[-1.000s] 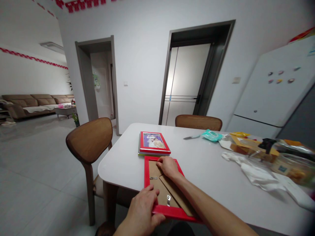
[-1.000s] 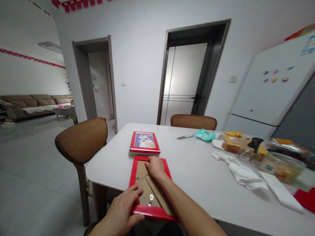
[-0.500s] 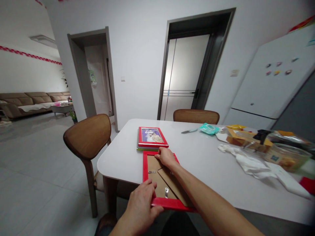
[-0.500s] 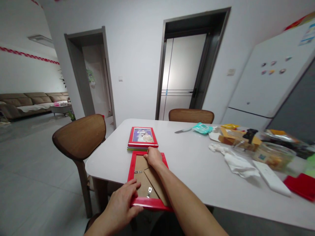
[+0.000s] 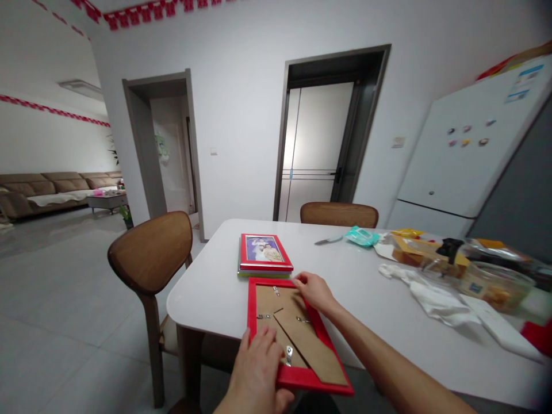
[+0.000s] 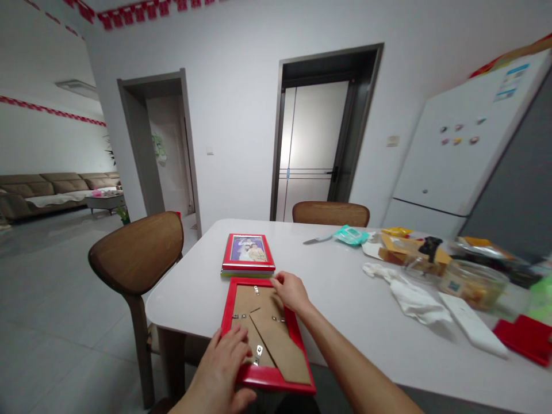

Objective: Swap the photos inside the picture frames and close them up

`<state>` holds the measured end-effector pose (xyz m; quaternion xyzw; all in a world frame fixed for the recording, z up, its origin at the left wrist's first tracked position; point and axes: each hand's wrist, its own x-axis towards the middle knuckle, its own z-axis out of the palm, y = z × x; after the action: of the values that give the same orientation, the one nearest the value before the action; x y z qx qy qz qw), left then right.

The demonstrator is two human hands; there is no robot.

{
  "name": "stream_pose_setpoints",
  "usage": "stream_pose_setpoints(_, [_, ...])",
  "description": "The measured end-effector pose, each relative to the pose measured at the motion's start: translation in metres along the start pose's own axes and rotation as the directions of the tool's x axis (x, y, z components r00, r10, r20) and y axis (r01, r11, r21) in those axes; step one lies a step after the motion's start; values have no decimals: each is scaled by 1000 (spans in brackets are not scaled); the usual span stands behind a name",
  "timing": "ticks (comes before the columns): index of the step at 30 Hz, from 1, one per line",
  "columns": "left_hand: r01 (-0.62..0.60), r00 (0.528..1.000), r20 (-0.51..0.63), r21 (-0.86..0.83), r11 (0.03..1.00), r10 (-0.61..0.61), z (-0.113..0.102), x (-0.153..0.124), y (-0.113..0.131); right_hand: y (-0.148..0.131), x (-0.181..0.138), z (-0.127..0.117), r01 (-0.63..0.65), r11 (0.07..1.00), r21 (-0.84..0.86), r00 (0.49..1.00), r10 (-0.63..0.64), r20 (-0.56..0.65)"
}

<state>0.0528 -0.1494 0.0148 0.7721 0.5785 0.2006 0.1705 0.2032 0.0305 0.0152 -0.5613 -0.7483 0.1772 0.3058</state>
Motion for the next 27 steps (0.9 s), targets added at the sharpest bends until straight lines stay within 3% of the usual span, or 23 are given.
stream_pose_setpoints(3, [-67, 997, 25, 11, 998, 67, 12, 9, 11, 15, -29, -19, -46, 993, 111, 999, 44, 18])
stream_pose_setpoints(5, [-69, 997, 42, -14, 998, 69, 16, 12, 16, 24, -54, -30, -163, 927, 337, 987, 154, 54])
stream_pose_setpoints(8, [-83, 996, 20, -90, 992, 85, 14, 11, 21, 27, -96, -40, -331, 682, 652, 935, 330, 130])
stream_pose_setpoints(11, [-152, 983, -144, -265, 952, 117, 11, 8, 35, 11, -132, -31, -392, 413, 822, 912, 290, 290])
stream_pose_setpoints(14, [-207, 950, -310, -565, 799, 26, 14, 12, 56, -17, -149, -10, -435, 147, 888, 891, 210, 402])
stream_pose_setpoints(16, [-231, 944, -328, -741, 631, -41, 15, 18, 70, -31, -148, -2, -320, 7, 947, 934, 172, 314])
stream_pose_setpoints(18, [-242, 942, -323, -837, 491, -86, 12, 26, 81, -33, -141, -6, -186, -62, 981, 962, 190, 194])
stream_pose_setpoints(20, [-239, 943, -310, -884, 403, -123, 4, 37, 89, -20, -133, -23, -104, -45, 994, 963, 244, 112])
stream_pose_setpoints(22, [-220, 955, -272, -918, 330, -120, -2, 51, 92, 5, -124, -49, -109, 45, 993, 948, 305, 90])
stream_pose_setpoints(25, [-161, 979, -188, -952, 262, -83, 7, 76, 90, 54, -106, -87, -267, 270, 925, 896, 424, 134])
stream_pose_setpoints(27, [-129, 985, -158, -943, 306, -70, 27, 94, 86, 86, -92, -107, -317, 461, 829, 872, 486, 64])
